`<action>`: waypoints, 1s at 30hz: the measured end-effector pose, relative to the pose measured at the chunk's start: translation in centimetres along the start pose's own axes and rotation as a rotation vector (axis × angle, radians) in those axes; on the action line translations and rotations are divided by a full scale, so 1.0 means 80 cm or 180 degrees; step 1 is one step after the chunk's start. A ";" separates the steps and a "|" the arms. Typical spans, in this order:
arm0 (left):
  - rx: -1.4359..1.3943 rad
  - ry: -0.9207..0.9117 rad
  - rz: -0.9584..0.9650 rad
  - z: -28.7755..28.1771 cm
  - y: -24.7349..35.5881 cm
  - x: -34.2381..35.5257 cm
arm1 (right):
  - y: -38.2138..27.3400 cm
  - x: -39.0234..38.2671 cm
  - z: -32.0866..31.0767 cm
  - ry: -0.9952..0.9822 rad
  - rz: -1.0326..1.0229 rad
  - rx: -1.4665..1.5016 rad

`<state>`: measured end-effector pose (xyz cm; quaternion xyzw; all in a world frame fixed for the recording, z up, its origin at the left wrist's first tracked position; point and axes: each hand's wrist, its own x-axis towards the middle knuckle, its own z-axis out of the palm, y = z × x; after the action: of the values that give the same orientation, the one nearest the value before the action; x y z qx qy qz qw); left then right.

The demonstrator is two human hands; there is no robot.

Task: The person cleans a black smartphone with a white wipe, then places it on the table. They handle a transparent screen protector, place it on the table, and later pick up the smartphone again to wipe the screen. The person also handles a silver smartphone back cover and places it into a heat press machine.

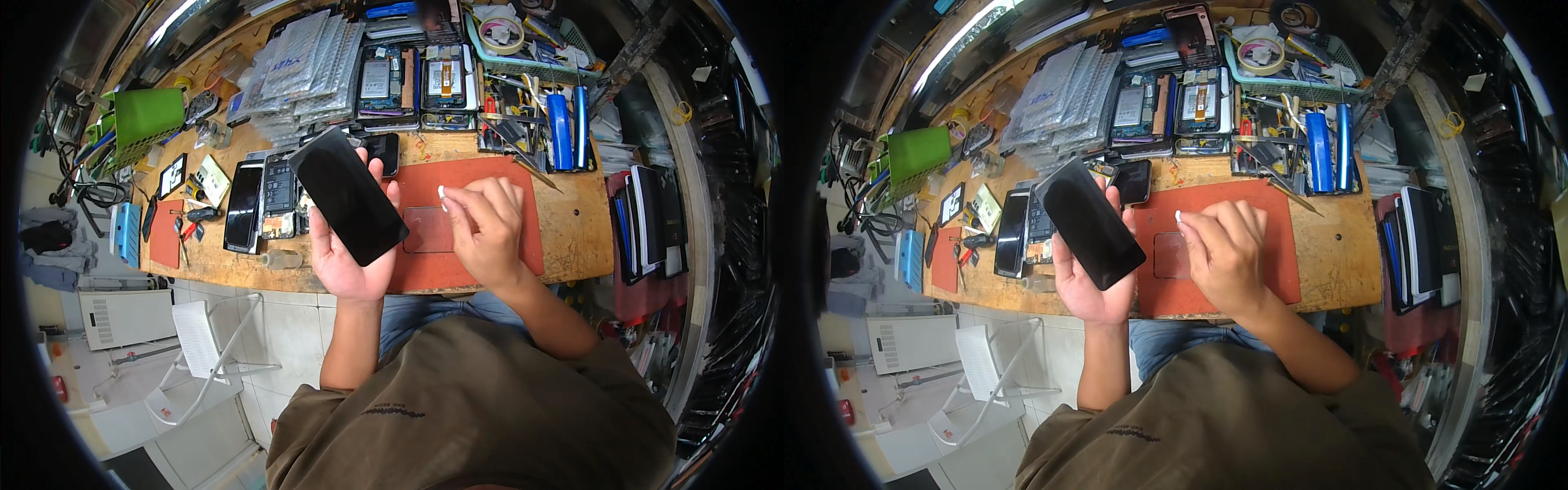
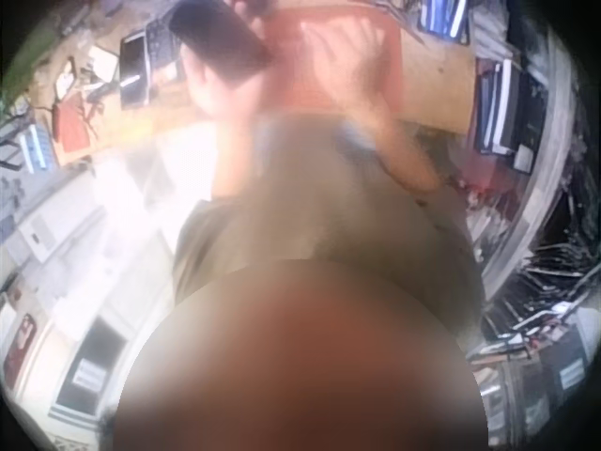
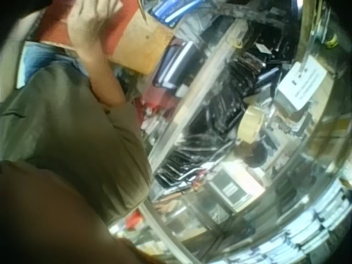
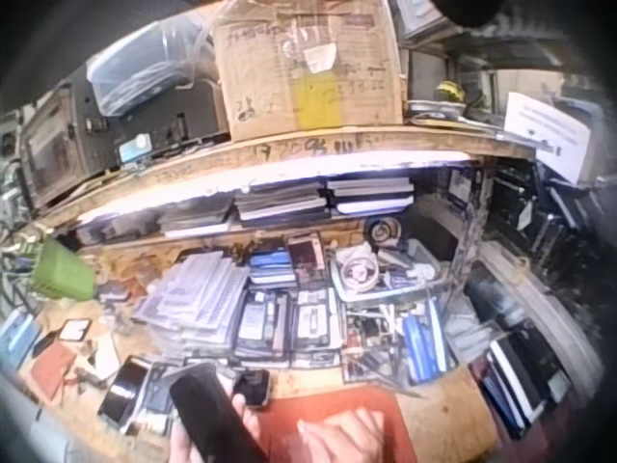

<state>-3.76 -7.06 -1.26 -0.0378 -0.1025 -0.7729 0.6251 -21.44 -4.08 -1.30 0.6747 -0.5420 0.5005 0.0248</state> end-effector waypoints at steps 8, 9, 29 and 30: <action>-0.0059 0.0168 -0.0113 -0.001 -0.019 0.003 | -0.045 -0.008 0.009 -0.0186 -0.0468 0.0359; -0.0079 0.0128 -0.0082 0.001 -0.017 0.003 | -0.028 -0.004 0.004 -0.0202 -0.0336 0.0168; 0.0447 0.0180 -0.0452 -0.002 -0.020 -0.016 | 0.013 0.016 -0.031 -0.0793 -0.1215 0.0643; 0.0450 0.0086 -0.0539 -0.004 -0.020 -0.016 | 0.012 0.020 -0.033 -0.0570 -0.1304 0.0735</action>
<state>-5.03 -5.61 -2.01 0.0256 -0.1511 -0.8142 0.5599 -24.03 -4.12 0.65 0.8105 -0.3331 0.4819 0.0004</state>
